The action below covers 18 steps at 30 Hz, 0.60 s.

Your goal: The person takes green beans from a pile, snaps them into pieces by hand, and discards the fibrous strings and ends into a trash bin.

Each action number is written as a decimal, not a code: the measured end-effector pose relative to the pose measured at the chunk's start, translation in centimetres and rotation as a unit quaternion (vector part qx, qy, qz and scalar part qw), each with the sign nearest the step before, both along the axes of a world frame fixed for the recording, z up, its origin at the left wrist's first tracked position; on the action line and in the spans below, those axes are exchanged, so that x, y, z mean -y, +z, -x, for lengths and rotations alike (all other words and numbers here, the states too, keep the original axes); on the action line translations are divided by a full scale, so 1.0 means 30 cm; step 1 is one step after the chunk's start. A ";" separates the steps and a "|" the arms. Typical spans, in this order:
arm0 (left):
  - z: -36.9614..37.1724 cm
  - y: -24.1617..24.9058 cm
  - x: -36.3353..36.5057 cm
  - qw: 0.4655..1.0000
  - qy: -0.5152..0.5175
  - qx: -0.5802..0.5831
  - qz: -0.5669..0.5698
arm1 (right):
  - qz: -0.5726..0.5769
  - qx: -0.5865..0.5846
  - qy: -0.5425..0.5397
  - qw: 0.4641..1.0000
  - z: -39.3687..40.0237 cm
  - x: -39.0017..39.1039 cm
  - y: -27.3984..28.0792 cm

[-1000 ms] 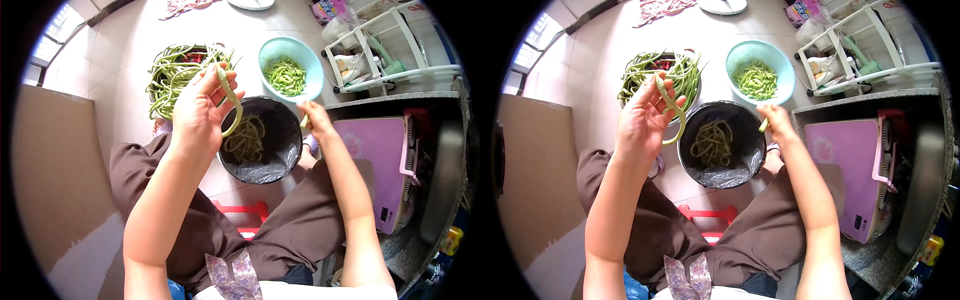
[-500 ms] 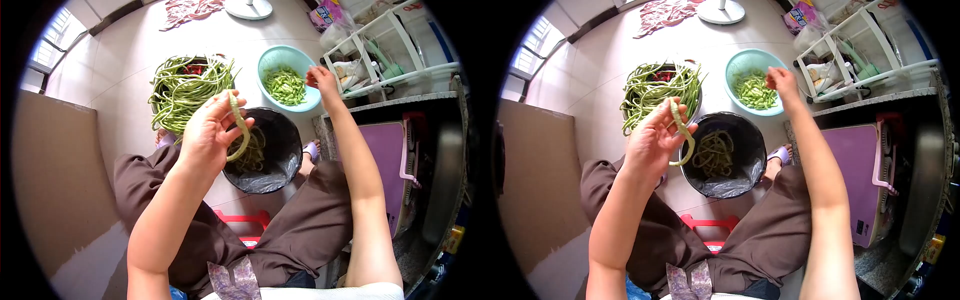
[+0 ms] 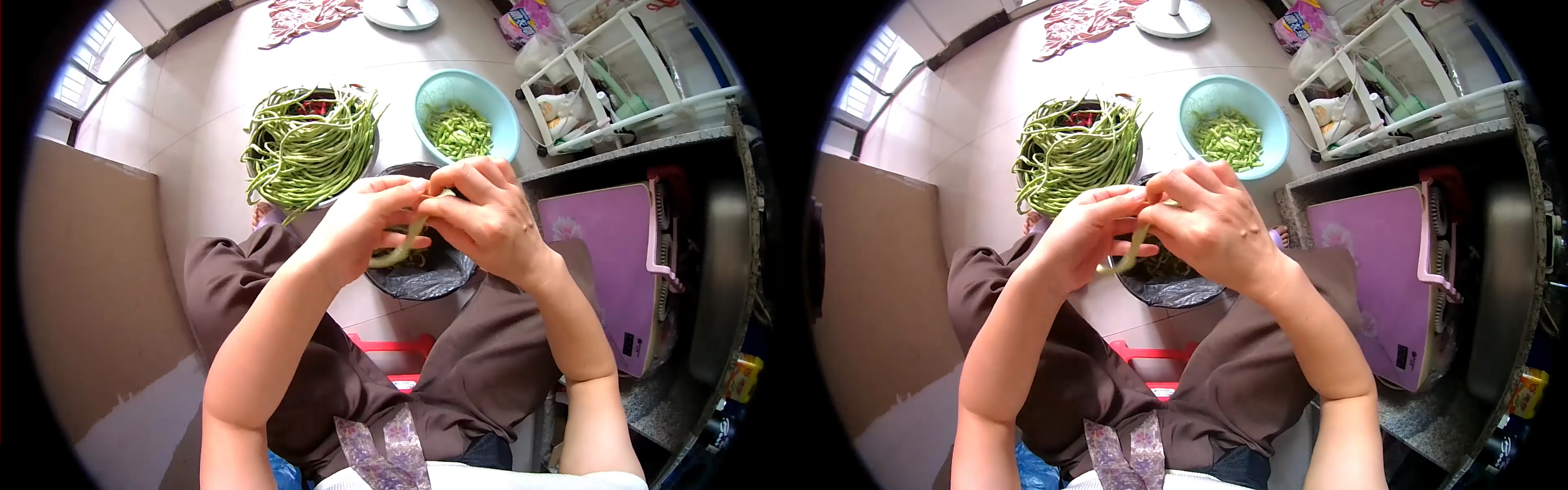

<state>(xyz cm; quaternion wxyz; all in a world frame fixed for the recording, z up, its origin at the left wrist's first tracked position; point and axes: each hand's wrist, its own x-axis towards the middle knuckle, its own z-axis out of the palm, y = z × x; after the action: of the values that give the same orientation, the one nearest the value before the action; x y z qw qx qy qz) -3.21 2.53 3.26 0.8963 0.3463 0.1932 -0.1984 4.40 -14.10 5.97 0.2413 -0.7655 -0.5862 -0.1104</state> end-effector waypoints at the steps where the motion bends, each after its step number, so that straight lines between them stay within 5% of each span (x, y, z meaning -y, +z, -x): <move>1: 0.001 0.002 -0.008 0.996 -0.010 0.038 -0.084 | -0.002 0.000 0.000 1.000 -0.004 0.005 -0.012; 4: 0.001 0.008 -0.023 0.963 -0.026 0.129 -0.235 | -0.011 -0.023 -0.048 0.998 -0.014 0.012 -0.032; 6: 0.010 0.005 -0.022 0.860 -0.021 0.238 -0.451 | -0.013 -0.029 -0.097 0.995 -0.008 0.005 -0.038; 7: 0.011 0.005 -0.019 0.859 -0.023 0.236 -0.453 | -0.028 -0.025 -0.098 0.995 -0.012 0.001 -0.045; 9: 0.010 0.009 -0.008 0.755 0.012 0.258 -0.603 | -0.036 -0.033 -0.106 0.993 -0.007 -0.007 -0.046; 10: 0.009 0.012 -0.004 0.754 0.010 0.258 -0.604 | -0.041 -0.038 -0.114 0.992 -0.005 -0.010 -0.046; 12: 0.004 0.021 0.007 0.661 0.042 0.301 -0.686 | -0.068 -0.049 -0.120 0.989 -0.003 -0.015 -0.045; 14: 0.000 0.017 0.029 0.667 0.059 0.306 -0.676 | -0.094 -0.058 -0.128 0.986 0.000 -0.014 -0.044; 16: -0.006 0.004 0.056 0.712 0.144 0.318 -0.610 | -0.155 -0.256 -0.156 0.941 0.006 -0.008 -0.048; 18: -0.012 -0.003 0.069 0.724 0.151 0.326 -0.589 | -0.227 -0.535 -0.148 0.800 0.010 -0.001 -0.052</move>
<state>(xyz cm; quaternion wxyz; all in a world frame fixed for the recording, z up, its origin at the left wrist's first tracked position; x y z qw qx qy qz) -2.85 0.47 3.17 0.5377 0.8142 0.0165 0.2185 4.11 -14.08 4.40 0.6645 -0.7031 -0.2017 0.1528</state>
